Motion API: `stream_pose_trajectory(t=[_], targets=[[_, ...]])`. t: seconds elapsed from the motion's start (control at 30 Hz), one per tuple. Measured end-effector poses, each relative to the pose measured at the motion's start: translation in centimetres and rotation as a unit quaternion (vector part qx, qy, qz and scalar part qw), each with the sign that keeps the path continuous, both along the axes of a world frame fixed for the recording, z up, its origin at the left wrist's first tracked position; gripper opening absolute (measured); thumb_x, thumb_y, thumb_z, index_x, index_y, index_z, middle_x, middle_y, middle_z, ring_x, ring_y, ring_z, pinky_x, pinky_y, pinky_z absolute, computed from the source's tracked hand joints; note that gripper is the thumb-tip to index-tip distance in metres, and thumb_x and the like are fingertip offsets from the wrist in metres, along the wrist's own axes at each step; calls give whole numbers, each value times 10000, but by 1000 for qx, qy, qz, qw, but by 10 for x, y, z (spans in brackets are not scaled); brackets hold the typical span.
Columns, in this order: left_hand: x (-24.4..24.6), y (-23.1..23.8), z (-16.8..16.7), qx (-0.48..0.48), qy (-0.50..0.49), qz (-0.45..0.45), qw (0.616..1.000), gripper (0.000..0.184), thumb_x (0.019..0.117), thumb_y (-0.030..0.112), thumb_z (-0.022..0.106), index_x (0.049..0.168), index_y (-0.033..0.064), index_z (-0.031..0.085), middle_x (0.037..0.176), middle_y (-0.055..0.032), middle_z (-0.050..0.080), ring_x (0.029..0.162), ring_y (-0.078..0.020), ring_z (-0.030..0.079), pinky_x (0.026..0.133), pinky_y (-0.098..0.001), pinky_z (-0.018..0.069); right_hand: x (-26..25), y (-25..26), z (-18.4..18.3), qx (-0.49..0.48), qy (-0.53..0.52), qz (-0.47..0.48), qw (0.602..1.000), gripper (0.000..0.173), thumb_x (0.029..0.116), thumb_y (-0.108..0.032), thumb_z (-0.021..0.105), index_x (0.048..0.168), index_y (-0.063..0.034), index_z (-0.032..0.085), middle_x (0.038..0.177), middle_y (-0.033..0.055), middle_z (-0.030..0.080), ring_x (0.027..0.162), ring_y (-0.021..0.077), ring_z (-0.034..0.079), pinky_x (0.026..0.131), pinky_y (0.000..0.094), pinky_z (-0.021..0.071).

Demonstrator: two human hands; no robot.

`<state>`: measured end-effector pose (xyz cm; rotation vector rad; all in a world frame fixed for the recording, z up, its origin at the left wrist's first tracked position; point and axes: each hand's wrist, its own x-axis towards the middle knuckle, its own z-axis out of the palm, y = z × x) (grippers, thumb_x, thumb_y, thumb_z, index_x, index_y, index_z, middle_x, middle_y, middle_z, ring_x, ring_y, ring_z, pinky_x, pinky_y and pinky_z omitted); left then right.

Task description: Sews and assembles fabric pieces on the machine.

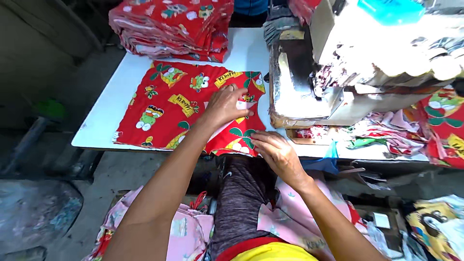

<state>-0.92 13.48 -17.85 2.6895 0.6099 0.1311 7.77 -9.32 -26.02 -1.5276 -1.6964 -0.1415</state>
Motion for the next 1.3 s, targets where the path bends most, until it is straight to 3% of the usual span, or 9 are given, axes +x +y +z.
stream_pose_trajectory(t=[0.1, 0.27, 0.4, 0.57, 0.73, 0.97, 1.1, 1.2, 1.3], targets=[[14, 19, -1, -25, -17, -20, 999, 289, 960, 257, 717, 1053, -16, 710, 993, -210, 682, 969, -379, 653, 875, -591, 497, -1, -1, -2, -2, 3, -7, 1000, 210, 1028, -124, 597, 1141, -67, 764, 1293, 58, 704, 1291, 207, 611, 1118, 409, 473], [-6, 63, -2, -141, -161, 229, 949, 480, 1083, 360, 455, 1340, -43, 496, 1157, -277, 633, 1047, -369, 659, 899, -562, 539, -4, 1, -5, 5, 1, -19, 1000, 233, 1031, -111, 577, 1161, -87, 769, 1281, 50, 715, 1284, 203, 620, 1117, 400, 478], [-31, 69, -2, -307, -127, 222, 917, 700, 966, 334, 703, 1534, 124, 352, 1390, -226, 560, 1173, -303, 627, 967, -512, 532, -5, 1, -6, 6, -1, -26, 1000, 240, 1032, -111, 570, 1166, -96, 768, 1274, 45, 719, 1278, 203, 625, 1109, 399, 487], [-53, 72, -4, -425, -199, 202, 860, 301, 1074, 121, 479, 1363, 158, 555, 1150, -4, 664, 935, -72, 666, 825, -290, 572, -5, 2, -7, 11, -4, -27, 1000, 238, 1026, -103, 574, 1160, -99, 770, 1278, 39, 716, 1288, 200, 617, 1112, 395, 483], [-95, 96, -13, -290, -381, 292, 828, 422, 1065, 191, 459, 1457, 41, 513, 1345, -84, 623, 1153, -137, 626, 986, -355, 521, -4, 1, -5, 14, -6, -22, 1000, 235, 1025, -97, 569, 1150, -86, 768, 1283, 44, 711, 1282, 198, 619, 1104, 390, 490], [-151, 58, 69, 19, -268, 198, 943, 585, 994, 170, 580, 1552, 74, 432, 1564, -177, 454, 1410, -238, 476, 1148, -408, 397, -8, -10, 19, -1, 183, 12, 983, 246, 990, -41, 602, 1202, 5, 717, 1224, 147, 689, 1121, 217, 667, 991, 367, 547], [-146, -60, 78, 129, -144, 52, 980, 502, 1018, 163, 587, 1500, 47, 509, 1318, -353, 590, 1171, -524, 606, 971, -676, 463, -37, -32, 41, -112, 524, 149, 831, 416, 1060, -192, 507, 1423, 9, 546, 1252, 114, 669, 1021, 159, 689, 891, 337, 590], [-153, -151, 22, 113, -69, -97, 986, 363, 965, 188, 648, 1318, 108, 671, 894, -164, 697, 675, -354, 677, 561, -533, 543, -60, -48, 43, -173, 699, 191, 667, 466, 1022, -245, 584, 1434, -41, 504, 1225, 90, 690, 1054, 176, 695, 952, 374, 573], [-164, -205, -7, -44, -33, -189, 980, 326, 1010, 341, 623, 1277, 173, 707, 1366, -98, 658, 814, -217, 736, 631, -391, 582, -71, -63, 37, -179, 726, 74, 660, 218, 1028, -115, 584, 1227, -32, 622, 990, 75, 704, 866, 135, 689, 798, 339, 591]])
